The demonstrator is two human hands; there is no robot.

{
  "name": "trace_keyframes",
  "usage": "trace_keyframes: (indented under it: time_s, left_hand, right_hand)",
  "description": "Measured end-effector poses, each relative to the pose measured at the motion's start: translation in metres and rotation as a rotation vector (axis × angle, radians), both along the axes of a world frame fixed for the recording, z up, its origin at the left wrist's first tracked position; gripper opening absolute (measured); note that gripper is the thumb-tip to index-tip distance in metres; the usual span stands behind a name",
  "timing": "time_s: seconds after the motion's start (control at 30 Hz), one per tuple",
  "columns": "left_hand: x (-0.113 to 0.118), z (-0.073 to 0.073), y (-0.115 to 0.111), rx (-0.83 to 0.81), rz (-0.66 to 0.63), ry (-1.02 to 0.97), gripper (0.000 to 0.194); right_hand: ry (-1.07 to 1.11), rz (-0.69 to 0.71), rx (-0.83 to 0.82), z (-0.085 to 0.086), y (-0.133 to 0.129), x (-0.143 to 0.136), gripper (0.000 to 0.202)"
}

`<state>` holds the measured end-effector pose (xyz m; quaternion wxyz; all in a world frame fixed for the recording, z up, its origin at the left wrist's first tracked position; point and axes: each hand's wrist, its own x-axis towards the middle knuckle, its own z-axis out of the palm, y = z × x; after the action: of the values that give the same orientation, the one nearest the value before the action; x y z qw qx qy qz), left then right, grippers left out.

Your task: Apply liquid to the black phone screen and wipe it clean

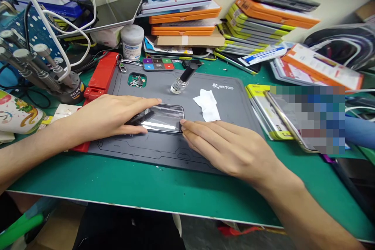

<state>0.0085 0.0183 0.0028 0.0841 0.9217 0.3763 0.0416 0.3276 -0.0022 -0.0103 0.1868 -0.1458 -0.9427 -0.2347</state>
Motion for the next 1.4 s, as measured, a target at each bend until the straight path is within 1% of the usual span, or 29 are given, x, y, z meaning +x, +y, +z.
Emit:
trace_keyframes:
  time_s: [0.17,0.37,0.47,0.67,1.07,1.27,1.4]
  left_hand:
    - [-0.0011,-0.0022,-0.0001,0.019,-0.003,-0.003,0.069]
    - [-0.003,-0.0065,-0.0001,0.065,0.018,-0.009,0.078]
    - [-0.0033,-0.0067,0.0001,0.071,0.008,-0.012,0.078]
    - [-0.0022,-0.0048,0.0,0.053,0.01,-0.01,0.072]
    - [-0.0026,-0.0039,0.0022,-0.011,0.01,-0.036,0.07]
    - [-0.0023,-0.0037,0.0044,-0.052,0.034,-0.053,0.068]
    - [-0.0014,-0.0034,0.0052,-0.073,0.055,-0.069,0.07]
  right_hand:
    - [-0.017,-0.005,0.006,-0.0012,0.0,0.0003,0.015]
    - [-0.014,-0.011,-0.024,0.0,0.0007,-0.0006,0.014]
    - [-0.005,-0.001,-0.05,-0.0001,0.001,0.0001,0.014]
    - [0.02,-0.008,-0.086,-0.003,0.0015,0.0026,0.012]
    - [0.041,-0.017,-0.12,-0.006,0.0026,0.0034,0.014]
    - [0.043,-0.014,-0.123,-0.0052,0.0035,0.0024,0.012]
    - [0.045,-0.019,-0.124,-0.0049,0.0036,0.0043,0.014]
